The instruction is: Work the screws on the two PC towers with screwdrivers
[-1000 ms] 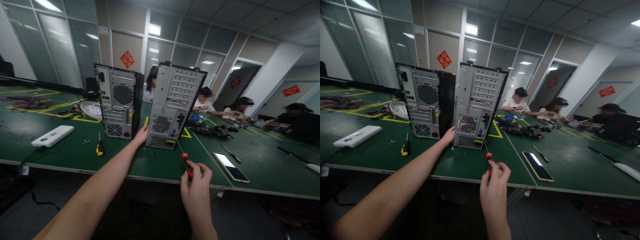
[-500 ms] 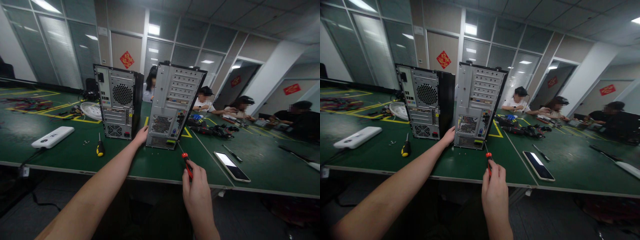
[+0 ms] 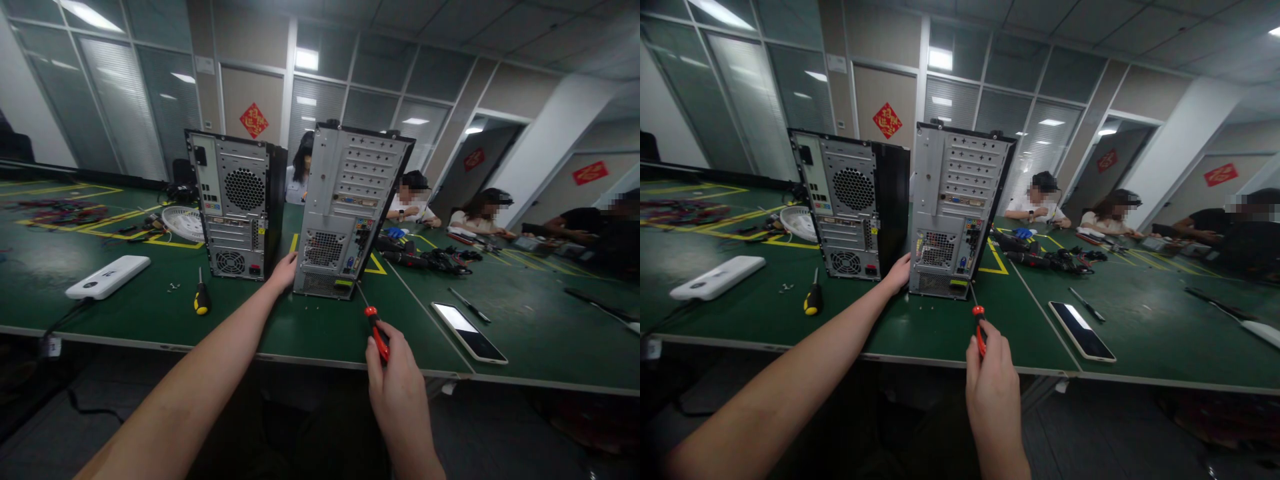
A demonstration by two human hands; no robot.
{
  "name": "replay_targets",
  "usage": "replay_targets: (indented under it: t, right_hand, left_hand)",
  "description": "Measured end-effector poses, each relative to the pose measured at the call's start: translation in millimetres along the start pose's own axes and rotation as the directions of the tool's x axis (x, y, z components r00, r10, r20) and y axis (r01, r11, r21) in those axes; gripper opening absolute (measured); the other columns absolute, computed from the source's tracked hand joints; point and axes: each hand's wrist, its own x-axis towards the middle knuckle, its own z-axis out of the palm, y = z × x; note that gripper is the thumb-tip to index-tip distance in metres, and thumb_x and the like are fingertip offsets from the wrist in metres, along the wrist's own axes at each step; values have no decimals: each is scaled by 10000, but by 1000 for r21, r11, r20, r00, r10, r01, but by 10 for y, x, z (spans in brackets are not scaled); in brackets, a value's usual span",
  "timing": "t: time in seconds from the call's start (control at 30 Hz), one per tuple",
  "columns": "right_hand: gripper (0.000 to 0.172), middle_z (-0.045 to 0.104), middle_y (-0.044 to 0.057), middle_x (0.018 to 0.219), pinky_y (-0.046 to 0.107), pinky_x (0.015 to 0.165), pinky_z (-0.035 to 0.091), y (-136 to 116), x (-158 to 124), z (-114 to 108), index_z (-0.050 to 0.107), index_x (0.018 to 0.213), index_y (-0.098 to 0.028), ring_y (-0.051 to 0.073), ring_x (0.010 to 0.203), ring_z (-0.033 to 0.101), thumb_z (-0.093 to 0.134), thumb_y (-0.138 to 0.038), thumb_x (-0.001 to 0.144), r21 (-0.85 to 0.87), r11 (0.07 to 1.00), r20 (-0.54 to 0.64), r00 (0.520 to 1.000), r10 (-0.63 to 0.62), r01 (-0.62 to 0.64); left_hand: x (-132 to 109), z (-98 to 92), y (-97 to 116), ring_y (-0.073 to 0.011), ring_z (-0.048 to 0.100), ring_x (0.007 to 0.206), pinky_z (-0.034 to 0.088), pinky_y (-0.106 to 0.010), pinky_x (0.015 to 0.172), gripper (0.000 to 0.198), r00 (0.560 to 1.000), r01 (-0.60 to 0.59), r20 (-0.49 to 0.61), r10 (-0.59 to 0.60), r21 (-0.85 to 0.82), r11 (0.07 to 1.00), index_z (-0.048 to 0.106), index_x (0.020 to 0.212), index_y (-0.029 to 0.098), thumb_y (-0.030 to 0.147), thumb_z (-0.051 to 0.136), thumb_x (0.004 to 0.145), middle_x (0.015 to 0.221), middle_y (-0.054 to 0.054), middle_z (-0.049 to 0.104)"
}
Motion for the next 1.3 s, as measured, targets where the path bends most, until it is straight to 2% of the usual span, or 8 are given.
replay_targets:
  t: [0.17,0.3,0.37,0.53,0.77,1.1,1.3]
  right_hand:
    - [377,714,167,1187,382,809,591,3,4,1,587,1313,-157,282,1030,732,431,-401,1072,11,1000,7,1000,12,-13]
    - [381,709,169,1210,380,761,584,0,10,3,590,1313,-168,285,991,737,425,-399,1059,-8,999,19,999,50,-49]
    - [383,710,164,1206,386,782,583,1,10,1,580,1326,-169,290,1017,734,433,-392,1052,-4,998,19,998,58,-58]
    - [394,707,168,1208,380,746,570,21,6,2,585,1327,-173,287,978,737,419,-403,1054,-18,998,28,997,67,-66]
    - [404,700,172,1214,378,737,567,37,1,7,589,1326,-169,279,960,734,409,-415,1061,-21,999,19,999,49,-48]
    - [387,720,150,1167,370,712,578,60,18,-1,586,1309,-186,271,910,748,410,-429,1066,-54,998,18,1000,24,-23]
    - [381,736,148,1156,356,727,589,53,20,-10,589,1306,-182,268,932,761,415,-423,1067,-59,998,16,1000,10,-9]
  left_hand:
    - [26,6,-39,-307,656,1247,496,-410,1044,517,1000,-2,18,2,-17,1000,748,1262,232,586,593,918,1293,-86,754]
    - [64,28,-93,-307,646,1267,485,-398,1064,499,1000,-23,-5,22,-41,999,758,1238,215,561,618,907,1256,-88,769]
    - [75,28,-114,-307,651,1259,481,-396,1070,498,1000,-24,-10,24,-39,999,759,1238,219,563,626,904,1249,-87,773]
    - [77,8,-126,-313,655,1253,481,-408,1071,498,1000,-19,-16,19,-29,999,751,1258,238,560,638,896,1291,-82,757]
    - [65,12,-85,-323,656,1249,479,-441,1074,514,1000,-11,-8,11,-17,1000,750,1265,240,582,606,909,1311,-89,746]
    - [89,-10,-128,-314,651,1269,474,-422,1085,535,1000,-1,4,1,-17,1000,733,1293,247,588,634,893,1367,-93,721]
    - [83,12,-128,-292,684,1209,480,-396,1070,548,1000,-23,-4,23,-35,999,724,1303,245,590,647,885,1260,-79,770]
